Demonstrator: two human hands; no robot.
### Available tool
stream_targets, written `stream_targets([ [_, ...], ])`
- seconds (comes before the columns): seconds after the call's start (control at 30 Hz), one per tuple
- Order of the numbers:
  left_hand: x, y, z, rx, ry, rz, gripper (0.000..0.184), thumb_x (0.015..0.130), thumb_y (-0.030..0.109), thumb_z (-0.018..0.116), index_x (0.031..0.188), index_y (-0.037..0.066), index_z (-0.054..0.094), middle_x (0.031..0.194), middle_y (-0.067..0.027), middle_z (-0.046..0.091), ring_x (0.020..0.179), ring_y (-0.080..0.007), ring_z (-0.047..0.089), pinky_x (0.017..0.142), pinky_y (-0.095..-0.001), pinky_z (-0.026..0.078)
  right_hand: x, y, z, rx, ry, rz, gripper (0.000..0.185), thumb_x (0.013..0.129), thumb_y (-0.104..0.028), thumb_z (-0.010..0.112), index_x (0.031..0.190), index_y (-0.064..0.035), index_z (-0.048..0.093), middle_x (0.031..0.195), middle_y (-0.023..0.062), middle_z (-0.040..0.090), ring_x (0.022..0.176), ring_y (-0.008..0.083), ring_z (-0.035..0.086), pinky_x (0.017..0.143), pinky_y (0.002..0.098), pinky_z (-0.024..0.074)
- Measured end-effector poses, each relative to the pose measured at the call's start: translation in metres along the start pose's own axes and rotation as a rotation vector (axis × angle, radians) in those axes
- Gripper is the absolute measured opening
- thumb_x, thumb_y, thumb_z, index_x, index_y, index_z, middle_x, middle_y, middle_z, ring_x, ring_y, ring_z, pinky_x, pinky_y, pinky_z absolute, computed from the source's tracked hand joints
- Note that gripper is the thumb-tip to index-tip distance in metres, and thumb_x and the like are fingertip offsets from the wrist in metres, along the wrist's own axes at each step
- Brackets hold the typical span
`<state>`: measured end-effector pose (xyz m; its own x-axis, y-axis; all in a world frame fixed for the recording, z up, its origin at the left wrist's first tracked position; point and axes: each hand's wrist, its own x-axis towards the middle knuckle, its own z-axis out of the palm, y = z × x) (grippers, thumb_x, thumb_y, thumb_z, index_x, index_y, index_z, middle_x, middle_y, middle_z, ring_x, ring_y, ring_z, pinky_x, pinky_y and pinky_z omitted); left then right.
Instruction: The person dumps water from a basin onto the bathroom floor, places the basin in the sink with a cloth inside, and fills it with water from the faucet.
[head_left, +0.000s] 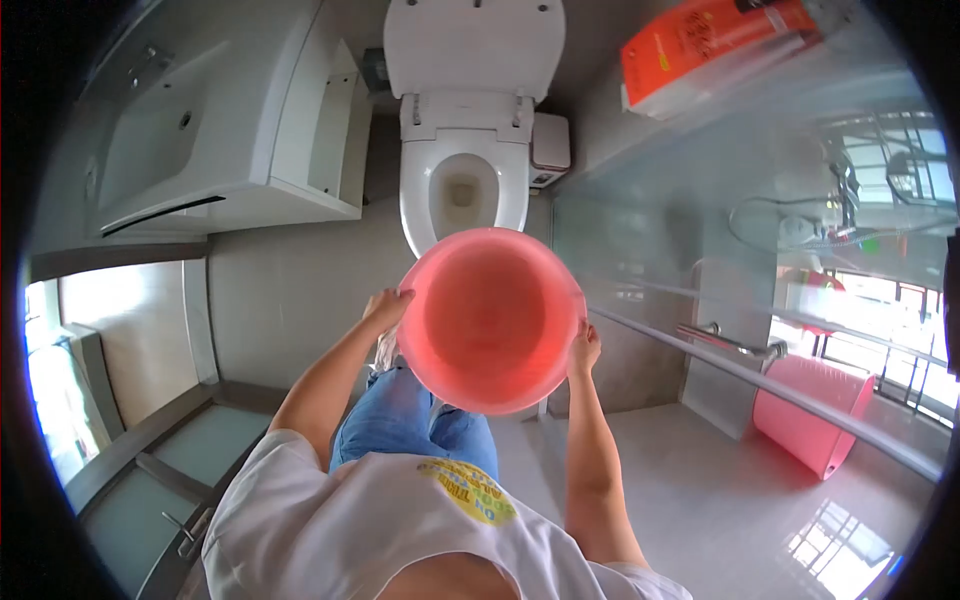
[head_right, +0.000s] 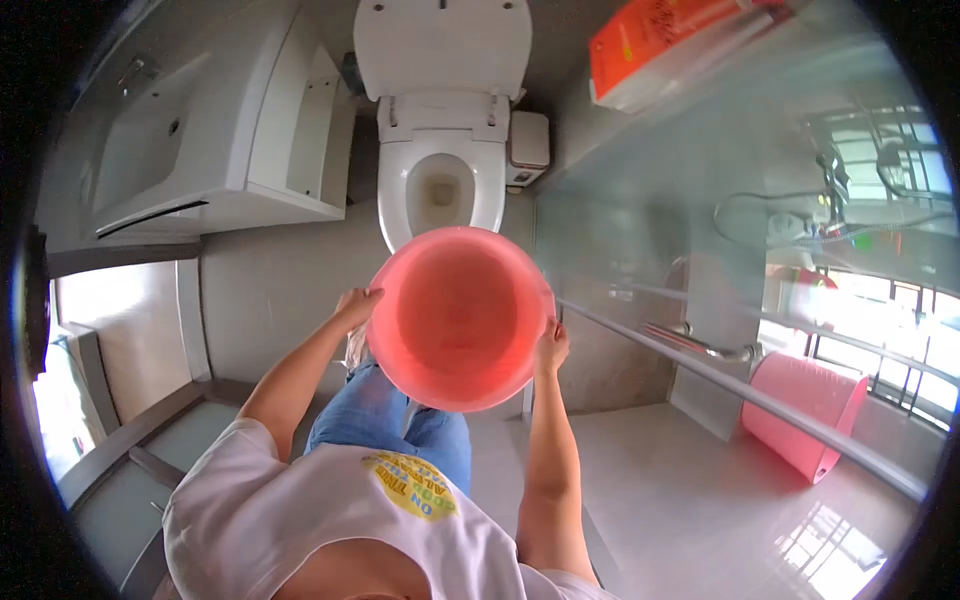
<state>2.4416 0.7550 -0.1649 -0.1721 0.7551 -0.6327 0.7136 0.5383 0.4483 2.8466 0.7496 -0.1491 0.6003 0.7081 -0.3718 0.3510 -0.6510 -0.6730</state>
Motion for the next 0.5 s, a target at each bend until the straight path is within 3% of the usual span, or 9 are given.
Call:
stream_targets([
  [0.2,0.041,-0.002,-0.071,-0.054,0.003,-0.078,0.059,0.086,0.054,0.045,0.105,0.0,0.062,0.101,-0.0238,0.064,0.099,-0.0397,0.06,0.087,-0.0468,0.047,0.023,-0.016,0.077,0.257,-0.065,0.107,0.037,0.092,-0.037,0.049,0.104,-0.0041,0.062,0.097,0.01,0.066,0.08,0.0198,0.059,0.076,0.035,0.0468],
  [0.3,0.03,0.021,-0.098,-0.062,-0.023,-0.126,0.056,0.087,0.051,0.045,0.106,0.002,0.062,0.102,-0.0229,0.064,0.098,-0.0394,0.061,0.086,-0.0465,0.048,0.002,-0.038,0.064,0.545,-0.133,0.062,0.037,0.091,-0.032,0.051,0.112,-0.002,0.059,0.109,0.0101,0.062,0.091,0.0204,0.06,0.08,0.0316,0.0494],
  [0.37,0.032,-0.003,-0.091,-0.015,0.062,0.029,0.056,0.086,0.053,0.047,0.1,0.001,0.062,0.096,-0.0266,0.063,0.093,-0.043,0.061,0.082,-0.0496,0.047,-0.029,-0.044,0.052,0.676,-0.276,-0.013,0.04,0.093,-0.03,0.048,0.117,0.0004,0.056,0.117,0.0122,0.059,0.1,0.0226,0.059,0.086,0.0322,0.0493],
  [0.4,0.025,-0.003,-0.093,0.015,0.108,0.086,0.055,0.087,0.052,0.045,0.104,0.001,0.061,0.096,-0.0271,0.063,0.093,-0.0435,0.06,0.083,-0.0494,0.047,-0.042,-0.055,0.046,0.686,-0.242,0.096,0.039,0.093,-0.029,0.046,0.117,0.0011,0.056,0.117,0.0127,0.059,0.101,0.0231,0.059,0.087,0.0333,0.0493],
  [0.43,0.007,0.028,-0.113,-0.01,-0.01,0.073,0.056,0.088,0.052,0.044,0.108,0.001,0.059,0.096,-0.0257,0.063,0.093,-0.0436,0.06,0.084,-0.0496,0.047,-0.055,-0.053,0.027,0.69,-0.145,0.207,0.038,0.094,-0.027,0.045,0.116,0.0018,0.056,0.117,0.0132,0.059,0.103,0.0236,0.058,0.088,0.0344,0.0493],
  [0.47,0.001,0.047,-0.118,0.008,-0.101,0.055,0.058,0.087,0.052,0.046,0.111,0.001,0.058,0.103,-0.0258,0.062,0.097,-0.0429,0.059,0.086,-0.0479,0.047,-0.059,-0.04,0.023,0.633,-0.083,0.167,0.037,0.094,-0.027,0.045,0.115,0.0017,0.057,0.115,0.0129,0.06,0.101,0.0231,0.059,0.086,0.0338,0.0492],
  [0.5,0.009,0.047,-0.103,0.043,-0.042,0.108,0.06,0.086,0.053,0.048,0.113,0.001,0.057,0.107,-0.0258,0.061,0.1,-0.0419,0.058,0.087,-0.0468,0.047,-0.048,-0.014,0.025,0.574,-0.02,0.13,0.037,0.094,-0.027,0.046,0.114,0.0016,0.057,0.113,0.0127,0.06,0.099,0.0226,0.059,0.085,0.0332,0.0492],
])
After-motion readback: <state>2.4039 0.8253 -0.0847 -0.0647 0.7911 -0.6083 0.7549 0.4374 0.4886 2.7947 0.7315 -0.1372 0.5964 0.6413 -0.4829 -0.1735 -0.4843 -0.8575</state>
